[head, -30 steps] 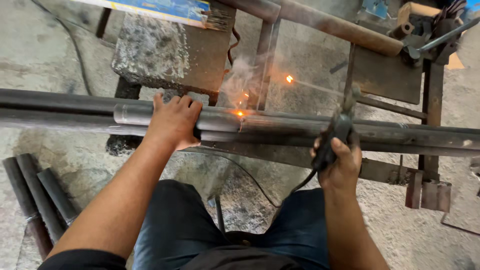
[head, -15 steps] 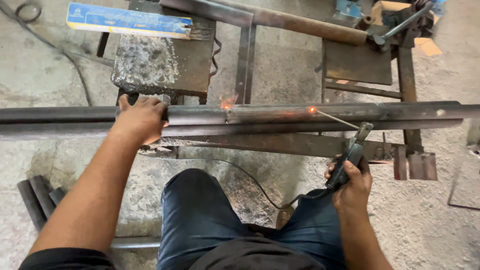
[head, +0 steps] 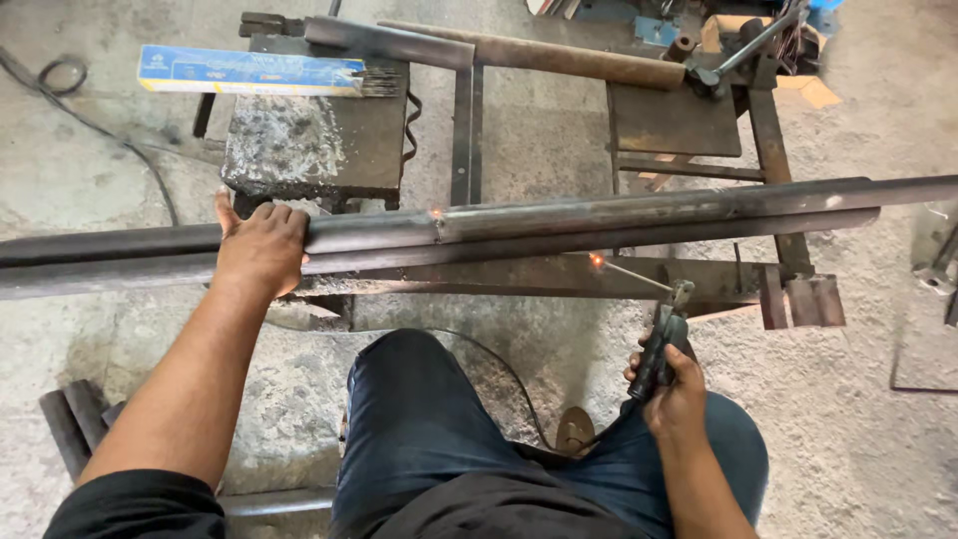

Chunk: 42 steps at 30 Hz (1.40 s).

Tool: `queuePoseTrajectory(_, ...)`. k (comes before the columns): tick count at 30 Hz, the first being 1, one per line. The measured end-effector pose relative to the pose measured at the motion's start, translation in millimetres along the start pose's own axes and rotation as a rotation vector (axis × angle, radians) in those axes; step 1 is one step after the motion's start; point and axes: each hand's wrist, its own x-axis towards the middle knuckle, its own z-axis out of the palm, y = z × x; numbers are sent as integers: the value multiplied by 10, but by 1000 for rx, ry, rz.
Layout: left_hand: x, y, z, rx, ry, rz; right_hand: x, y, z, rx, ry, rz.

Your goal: The person welds metal pipes together using a welding torch. They position the pipes on a metal stand, apply the torch to create welds, and adjust the pipes as needed.

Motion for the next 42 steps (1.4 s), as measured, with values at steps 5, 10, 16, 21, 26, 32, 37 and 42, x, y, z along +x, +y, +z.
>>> queuePoseTrajectory(5, -151, 37, 66, -112, 74, -33, 130, 145, -140, 97, -112, 3)
queuePoseTrajectory(10, -106, 77, 132, -131, 90, -47, 190, 168, -66, 114, -170, -22)
queuePoseTrajectory(16, -75, 148, 183, -192, 156, -83, 170, 145, -68, 105, -165, -74)
queuePoseTrajectory(21, -83, 137, 102, -230, 38, -76, 179, 125, -83, 95, -136, -103)
queuePoseTrajectory(26, -77, 45, 36, -178, -36, -8, 158, 95, -23, 109, -136, -73)
queuePoseTrajectory(32, -87, 95, -11, -144, -34, -3, 87, 73, 115, 79, -182, -102)
queuePoseTrajectory(37, -190, 263, 97, -156, 176, 8, 81, 100, 184, 44, -188, -113)
queuePoseTrajectory(42, -141, 381, 186, -150, 320, -7, 84, 144, 236, -8, -177, -133)
